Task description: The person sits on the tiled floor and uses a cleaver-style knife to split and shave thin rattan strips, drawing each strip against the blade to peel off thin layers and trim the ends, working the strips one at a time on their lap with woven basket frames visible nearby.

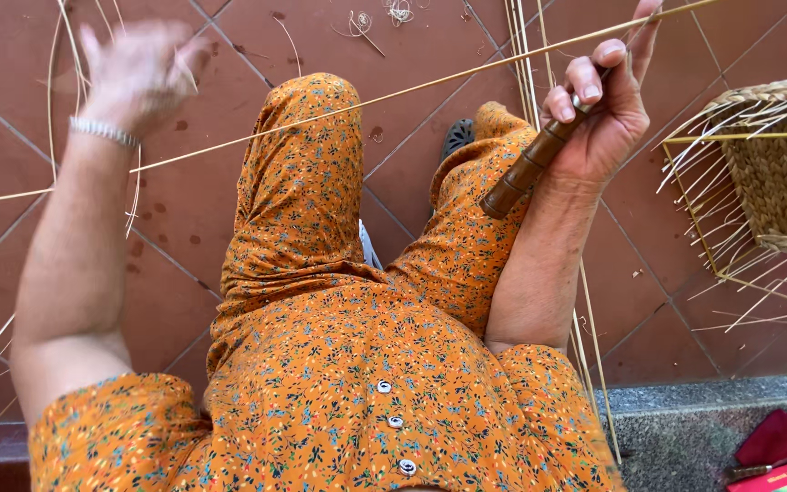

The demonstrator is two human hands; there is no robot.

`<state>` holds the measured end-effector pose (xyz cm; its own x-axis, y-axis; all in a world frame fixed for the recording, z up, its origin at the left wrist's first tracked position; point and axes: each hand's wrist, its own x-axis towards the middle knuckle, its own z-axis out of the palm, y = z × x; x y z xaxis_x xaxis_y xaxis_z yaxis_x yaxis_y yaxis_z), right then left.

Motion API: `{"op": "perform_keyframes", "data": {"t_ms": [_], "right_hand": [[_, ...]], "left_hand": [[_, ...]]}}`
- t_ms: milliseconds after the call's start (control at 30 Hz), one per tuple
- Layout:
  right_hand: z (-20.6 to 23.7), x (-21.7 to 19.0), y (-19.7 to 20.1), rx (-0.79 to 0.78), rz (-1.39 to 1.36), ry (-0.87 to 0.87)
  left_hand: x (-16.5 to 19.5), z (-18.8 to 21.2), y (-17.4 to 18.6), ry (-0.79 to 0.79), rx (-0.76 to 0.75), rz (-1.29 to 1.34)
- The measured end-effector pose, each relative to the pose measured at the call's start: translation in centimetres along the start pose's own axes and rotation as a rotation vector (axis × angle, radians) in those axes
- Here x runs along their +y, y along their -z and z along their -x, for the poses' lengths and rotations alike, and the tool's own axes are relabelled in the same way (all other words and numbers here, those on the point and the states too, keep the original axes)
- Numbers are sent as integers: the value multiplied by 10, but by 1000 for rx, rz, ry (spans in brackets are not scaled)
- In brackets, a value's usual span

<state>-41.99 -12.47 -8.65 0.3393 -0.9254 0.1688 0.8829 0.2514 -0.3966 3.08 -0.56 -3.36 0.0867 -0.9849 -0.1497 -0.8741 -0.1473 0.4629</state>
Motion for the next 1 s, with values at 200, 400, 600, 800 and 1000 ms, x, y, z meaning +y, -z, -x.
{"op": "perform_keyframes", "data": {"t_ms": [200,400,600,800,1000], "right_hand": [[-3,-12,9,2,-31,4],[-12,-27,8,13,-105,39],[-10,-3,-22,91,36,-79],[1,59,-80,109,556,-383],[5,86,-105,87,587,-529]], "left_hand": [[-44,74,-50,445,-353,154],[-74,107,-45,497,-138,711],[-43,77,-37,112,88,654],[40,34,-40,-158,111,640],[99,11,-42,-304,119,703]]}}
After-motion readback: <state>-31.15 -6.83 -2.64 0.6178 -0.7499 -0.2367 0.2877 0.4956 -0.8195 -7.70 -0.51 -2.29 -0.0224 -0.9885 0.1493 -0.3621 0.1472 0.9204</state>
